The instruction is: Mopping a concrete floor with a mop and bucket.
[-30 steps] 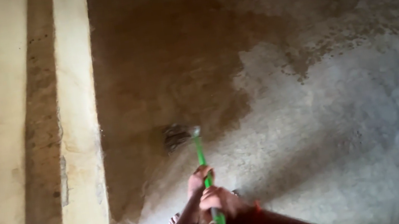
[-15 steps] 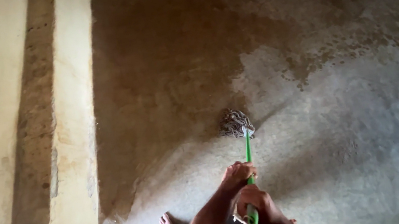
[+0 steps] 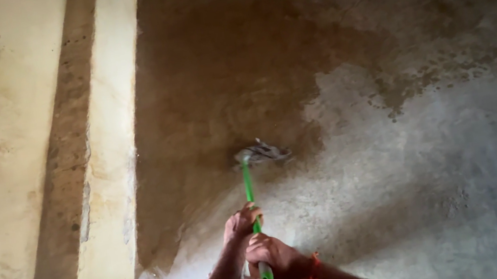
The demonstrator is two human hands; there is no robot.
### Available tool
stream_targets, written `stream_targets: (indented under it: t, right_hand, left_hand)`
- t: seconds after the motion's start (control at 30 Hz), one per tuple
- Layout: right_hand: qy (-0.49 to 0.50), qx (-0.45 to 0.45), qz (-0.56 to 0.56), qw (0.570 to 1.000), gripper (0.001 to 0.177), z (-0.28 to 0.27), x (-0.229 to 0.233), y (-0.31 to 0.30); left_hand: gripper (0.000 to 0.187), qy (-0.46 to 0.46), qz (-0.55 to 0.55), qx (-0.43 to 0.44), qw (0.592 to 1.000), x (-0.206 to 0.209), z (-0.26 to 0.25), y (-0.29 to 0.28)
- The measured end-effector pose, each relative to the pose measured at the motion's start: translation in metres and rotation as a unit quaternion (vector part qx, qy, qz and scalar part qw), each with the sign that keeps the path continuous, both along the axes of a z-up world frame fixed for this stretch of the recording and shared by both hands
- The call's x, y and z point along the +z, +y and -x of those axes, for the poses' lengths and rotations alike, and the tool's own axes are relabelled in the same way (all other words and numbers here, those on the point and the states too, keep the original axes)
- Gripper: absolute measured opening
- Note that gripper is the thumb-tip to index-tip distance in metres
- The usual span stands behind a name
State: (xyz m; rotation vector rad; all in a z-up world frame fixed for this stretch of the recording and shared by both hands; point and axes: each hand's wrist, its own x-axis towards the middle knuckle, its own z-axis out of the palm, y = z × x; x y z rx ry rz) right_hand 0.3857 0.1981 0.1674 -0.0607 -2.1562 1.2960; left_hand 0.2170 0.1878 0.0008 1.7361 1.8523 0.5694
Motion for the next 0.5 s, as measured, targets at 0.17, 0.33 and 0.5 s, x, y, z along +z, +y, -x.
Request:
stream_targets:
  t: [0.17,0.33,0.5]
  right_hand:
    - [-0.061,0.066,-0.006,0.996,0.019,-0.024,-0.024,0.01]
    - [-0.038,0.121,0.131,0.983,0.027,-0.046,0.035,0.035]
    - [-0.097,0.034,0.159,0.982,0.031,-0.081,0.028,0.068]
  left_hand:
    - [0.012,0.011,-0.003,0.073,0.997,0.033,-0.015,-0.01]
    - [0.013,-0.016,0.008,0.115,0.993,0.047,-0.053,0.008]
    - [0.009,-0.057,0.026,0.104,0.993,0.015,-0.088,0.065]
